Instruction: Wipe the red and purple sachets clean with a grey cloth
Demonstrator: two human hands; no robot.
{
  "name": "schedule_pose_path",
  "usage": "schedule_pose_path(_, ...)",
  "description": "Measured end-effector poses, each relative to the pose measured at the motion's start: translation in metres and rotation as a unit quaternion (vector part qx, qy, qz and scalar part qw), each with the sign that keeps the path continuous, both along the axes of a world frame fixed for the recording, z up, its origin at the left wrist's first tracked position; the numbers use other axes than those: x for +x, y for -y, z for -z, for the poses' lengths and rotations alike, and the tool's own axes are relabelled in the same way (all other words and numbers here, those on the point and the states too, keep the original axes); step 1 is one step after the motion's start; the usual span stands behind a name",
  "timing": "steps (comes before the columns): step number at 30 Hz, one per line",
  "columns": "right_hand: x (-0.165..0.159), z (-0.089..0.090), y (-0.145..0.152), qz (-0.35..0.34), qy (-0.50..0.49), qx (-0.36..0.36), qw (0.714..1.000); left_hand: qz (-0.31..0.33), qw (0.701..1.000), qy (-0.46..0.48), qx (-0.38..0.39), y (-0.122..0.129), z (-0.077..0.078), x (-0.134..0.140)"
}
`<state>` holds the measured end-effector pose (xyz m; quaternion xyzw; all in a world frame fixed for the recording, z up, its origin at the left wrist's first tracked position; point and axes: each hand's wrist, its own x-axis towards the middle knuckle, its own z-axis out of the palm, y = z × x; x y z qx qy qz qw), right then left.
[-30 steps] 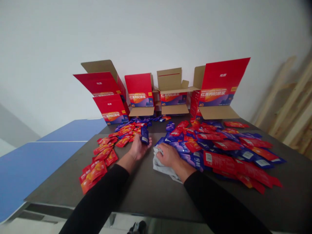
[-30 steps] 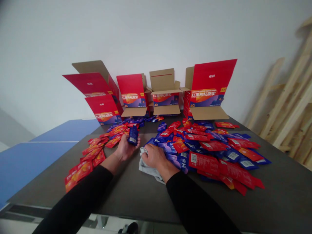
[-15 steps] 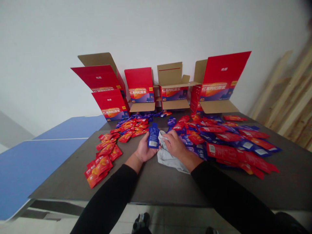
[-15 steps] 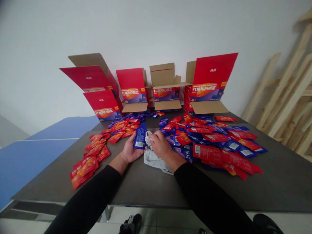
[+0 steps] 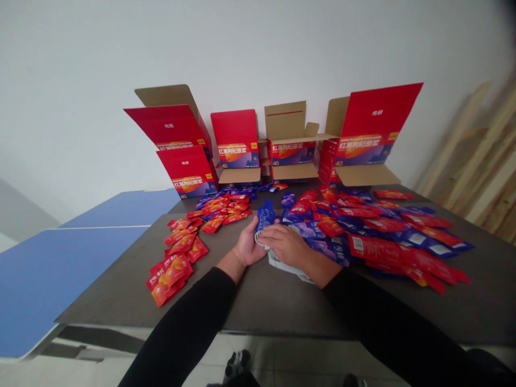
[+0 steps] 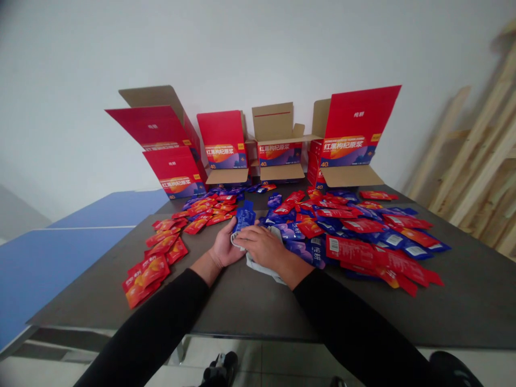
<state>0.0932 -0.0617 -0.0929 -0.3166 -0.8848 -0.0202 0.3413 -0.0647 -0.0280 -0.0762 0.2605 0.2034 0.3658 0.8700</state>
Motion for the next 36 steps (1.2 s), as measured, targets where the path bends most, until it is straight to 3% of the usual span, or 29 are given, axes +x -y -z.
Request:
schedule_pose_path(4, 0.003, 0.000, -0.001, 0.017, -0.006, 0.010, 1.000, 0.007, 1.000, 0.028, -0.005, 0.004, -0.002, 0.003)
schedule_pose_path(8, 0.006, 0.000, -0.001, 0.098, -0.024, -0.003, 0.995, 0.018, 0.998, 0.049, -0.032, 0.007, -0.001, 0.006)
schedule_pose_path(16, 0.015, 0.000, -0.010, 0.196, -0.094, -0.006, 0.976, 0.000, 0.999, -0.050, 0.003, 0.004, 0.004, 0.003)
schedule_pose_path(21, 0.020, 0.002, -0.015, 0.225, -0.143, 0.029, 0.963, 0.007, 0.996, -0.086, 0.003, 0.002, 0.005, -0.001)
schedule_pose_path(29, 0.033, 0.010, -0.028, 0.273, -0.229, 0.029, 0.934, 0.057, 0.995, -0.075, 0.012, -0.001, 0.004, -0.006)
schedule_pose_path(32, 0.030, 0.007, -0.023, 0.248, -0.222, 0.042, 0.942, 0.048, 0.998, -0.043, 0.007, -0.003, 0.000, -0.007)
schedule_pose_path(36, 0.017, 0.006, -0.009, 0.116, -0.136, 0.073, 0.981, -0.023, 1.000, 0.000, -0.008, -0.006, -0.002, -0.006)
